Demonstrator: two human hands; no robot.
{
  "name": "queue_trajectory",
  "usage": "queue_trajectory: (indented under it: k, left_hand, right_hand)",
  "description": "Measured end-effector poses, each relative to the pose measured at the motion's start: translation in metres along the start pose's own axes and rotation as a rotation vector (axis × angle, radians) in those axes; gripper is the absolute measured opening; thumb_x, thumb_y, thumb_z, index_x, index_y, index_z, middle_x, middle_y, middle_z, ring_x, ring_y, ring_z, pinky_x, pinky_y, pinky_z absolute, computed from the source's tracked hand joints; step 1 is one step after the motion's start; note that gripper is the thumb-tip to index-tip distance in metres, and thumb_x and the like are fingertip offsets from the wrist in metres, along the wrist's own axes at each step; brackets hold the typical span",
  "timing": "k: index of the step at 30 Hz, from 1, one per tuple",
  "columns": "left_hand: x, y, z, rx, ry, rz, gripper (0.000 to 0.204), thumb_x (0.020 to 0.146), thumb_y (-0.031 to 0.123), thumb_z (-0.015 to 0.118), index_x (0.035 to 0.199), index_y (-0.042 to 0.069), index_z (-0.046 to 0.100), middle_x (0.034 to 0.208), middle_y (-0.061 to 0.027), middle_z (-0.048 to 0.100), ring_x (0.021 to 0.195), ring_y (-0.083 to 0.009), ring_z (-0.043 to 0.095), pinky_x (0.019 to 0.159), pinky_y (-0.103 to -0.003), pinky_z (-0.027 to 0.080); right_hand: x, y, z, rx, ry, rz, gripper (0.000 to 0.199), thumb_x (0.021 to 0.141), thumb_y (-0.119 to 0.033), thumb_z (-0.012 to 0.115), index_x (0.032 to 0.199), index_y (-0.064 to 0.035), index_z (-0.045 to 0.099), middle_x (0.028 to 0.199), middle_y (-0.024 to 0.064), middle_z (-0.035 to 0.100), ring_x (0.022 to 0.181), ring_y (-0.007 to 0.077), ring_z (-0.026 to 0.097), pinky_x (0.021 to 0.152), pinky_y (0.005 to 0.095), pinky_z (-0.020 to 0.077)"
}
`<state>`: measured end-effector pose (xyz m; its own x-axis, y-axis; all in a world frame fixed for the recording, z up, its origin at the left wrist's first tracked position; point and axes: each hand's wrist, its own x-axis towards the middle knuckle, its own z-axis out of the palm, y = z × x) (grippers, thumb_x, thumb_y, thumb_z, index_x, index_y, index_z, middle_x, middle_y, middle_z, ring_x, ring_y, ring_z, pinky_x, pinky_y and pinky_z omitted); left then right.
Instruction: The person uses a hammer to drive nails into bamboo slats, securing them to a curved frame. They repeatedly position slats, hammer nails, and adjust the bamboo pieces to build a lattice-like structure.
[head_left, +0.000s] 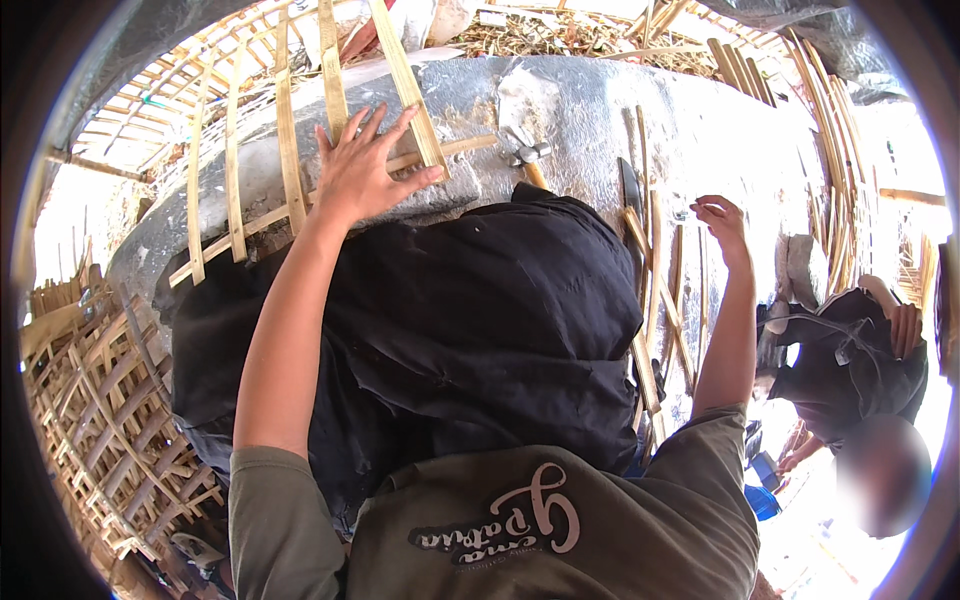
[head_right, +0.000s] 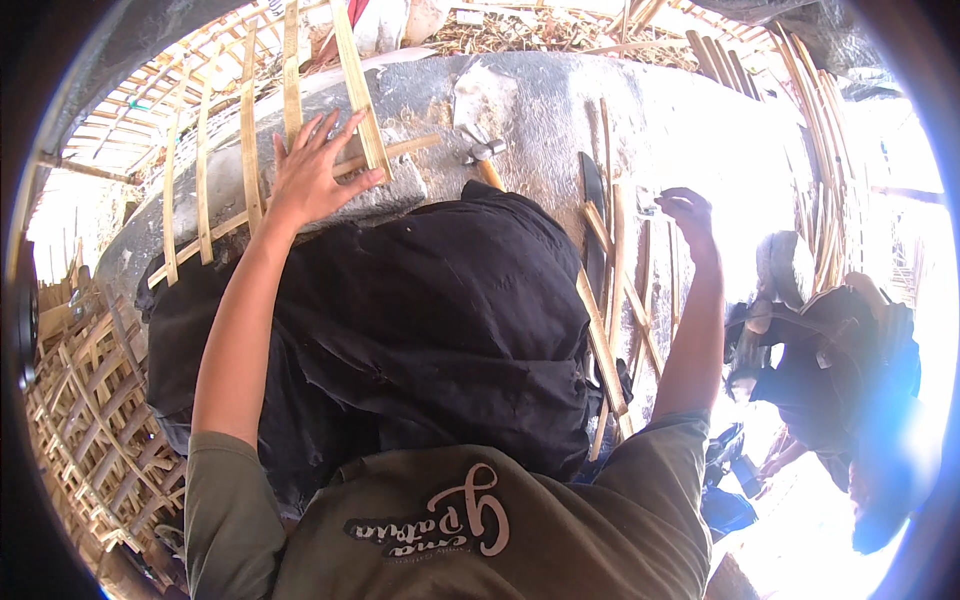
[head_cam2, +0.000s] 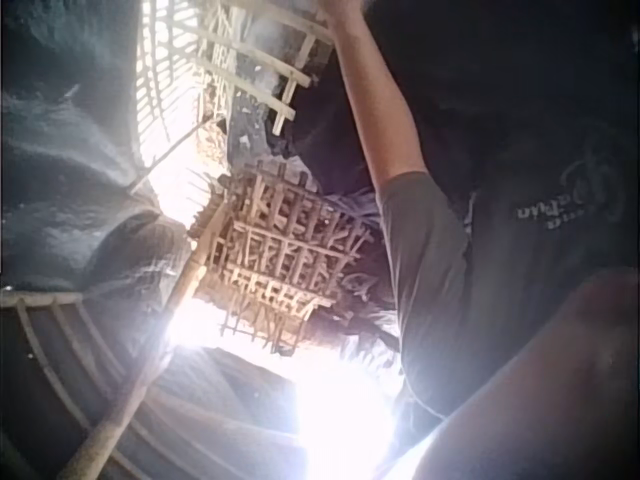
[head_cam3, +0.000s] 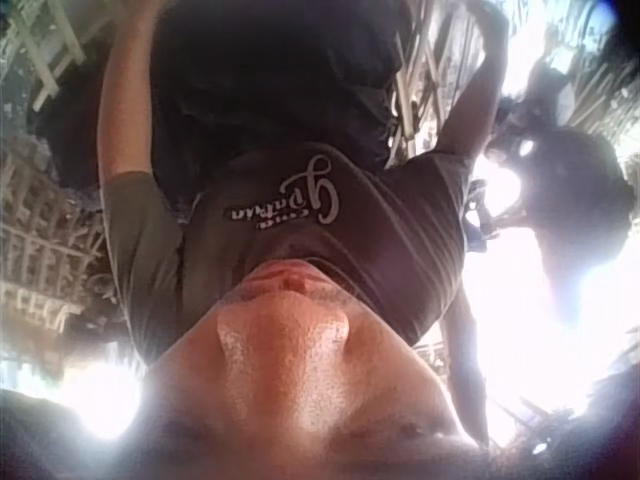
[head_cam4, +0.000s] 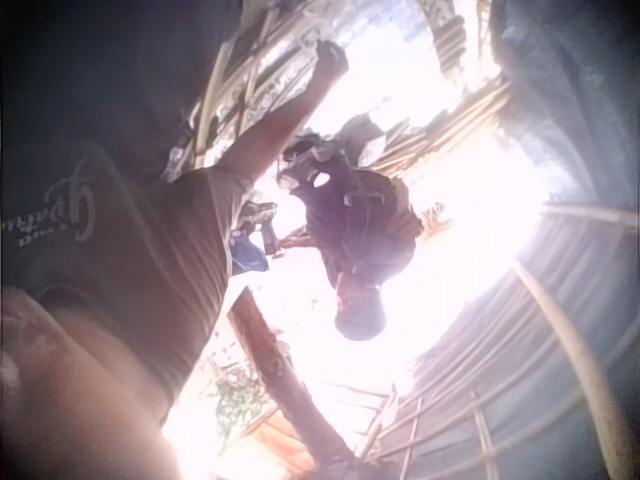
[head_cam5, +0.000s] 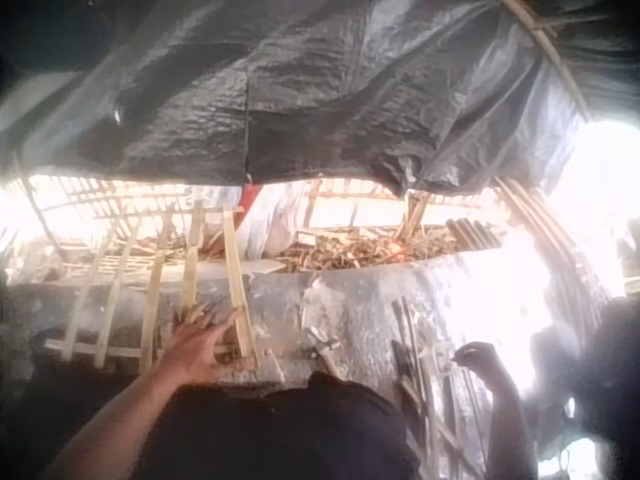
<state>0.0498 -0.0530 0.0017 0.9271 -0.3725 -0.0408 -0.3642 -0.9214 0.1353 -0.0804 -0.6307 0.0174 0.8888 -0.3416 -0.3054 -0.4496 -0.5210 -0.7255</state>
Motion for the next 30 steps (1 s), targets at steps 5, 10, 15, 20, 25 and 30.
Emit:
queue_trajectory:
  k: [5, 10, 15, 20, 25, 30]
  left_hand:
    - [0.002, -0.002, 0.005, -0.016, 0.004, 0.003, 0.112, 0.067, 0.103, 0.036, 0.159, 0.039, 0.03, 0.164, -0.0099, 0.035, 0.154, -0.0324, 0.024, 0.12, -0.073, 0.004]
    - [0.002, -0.002, 0.004, -0.005, -0.013, -0.004, 0.113, 0.066, 0.104, 0.035, 0.159, 0.04, 0.028, 0.165, -0.0084, 0.033, 0.154, -0.031, 0.023, 0.12, -0.073, 0.004]
    - [0.002, -0.001, 0.003, 0.003, -0.008, 0.001, 0.109, 0.069, 0.1, 0.039, 0.159, 0.041, 0.028, 0.165, -0.0091, 0.033, 0.154, -0.031, 0.023, 0.12, -0.072, 0.005]
    - [0.0, 0.001, -0.002, 0.004, 0.007, 0.005, 0.101, 0.075, 0.093, 0.049, 0.159, 0.04, 0.03, 0.164, -0.0111, 0.035, 0.154, -0.0324, 0.024, 0.119, -0.073, 0.009]
    - [0.001, 0.001, -0.002, 0.006, -0.003, 0.01, 0.101, 0.075, 0.091, 0.051, 0.159, 0.04, 0.029, 0.163, -0.0109, 0.035, 0.154, -0.0322, 0.024, 0.119, -0.072, 0.008]
    - [-0.001, 0.003, -0.004, -0.002, 0.0, 0.006, 0.099, 0.076, 0.09, 0.053, 0.159, 0.04, 0.03, 0.163, -0.011, 0.035, 0.154, -0.0322, 0.024, 0.119, -0.072, 0.008]
  right_hand:
    - [0.002, 0.005, -0.002, 0.028, -0.005, 0.019, 0.028, 0.087, -0.025, 0.079, 0.108, -0.0087, 0.071, 0.096, 0.0029, 0.077, 0.089, 0.009, 0.063, 0.072, 0.0269, 0.0433]
    - [0.016, 0.022, -0.009, -0.13, 0.059, 0.029, 0.022, 0.088, -0.015, 0.078, 0.106, -0.0039, 0.071, 0.097, 0.008, 0.076, 0.092, 0.0152, 0.067, 0.082, 0.0331, 0.0519]
    - [0.028, 0.043, -0.003, -0.649, 0.229, -0.189, 0.02, 0.087, -0.013, 0.078, 0.104, -0.0054, 0.072, 0.1, 0.008, 0.075, 0.097, 0.0233, 0.07, 0.087, 0.0388, 0.0536]
    - [0.021, 0.01, 0.026, -0.762, 0.145, -0.284, 0.019, 0.079, -0.01, 0.081, 0.096, -0.0091, 0.074, 0.097, 0.0083, 0.074, 0.101, 0.0293, 0.068, 0.092, 0.0415, 0.0525]
    - [0.023, 0.0, 0.043, -0.759, 0.028, -0.266, 0.022, 0.071, -0.011, 0.082, 0.093, -0.0116, 0.078, 0.097, 0.0065, 0.077, 0.088, 0.0228, 0.073, 0.08, 0.0385, 0.057]
    - [0.014, -0.017, 0.059, -0.812, -0.01, -0.127, 0.025, 0.074, -0.016, 0.083, 0.097, -0.0149, 0.076, 0.098, 0.0023, 0.077, 0.091, 0.0197, 0.072, 0.083, 0.0397, 0.0545]
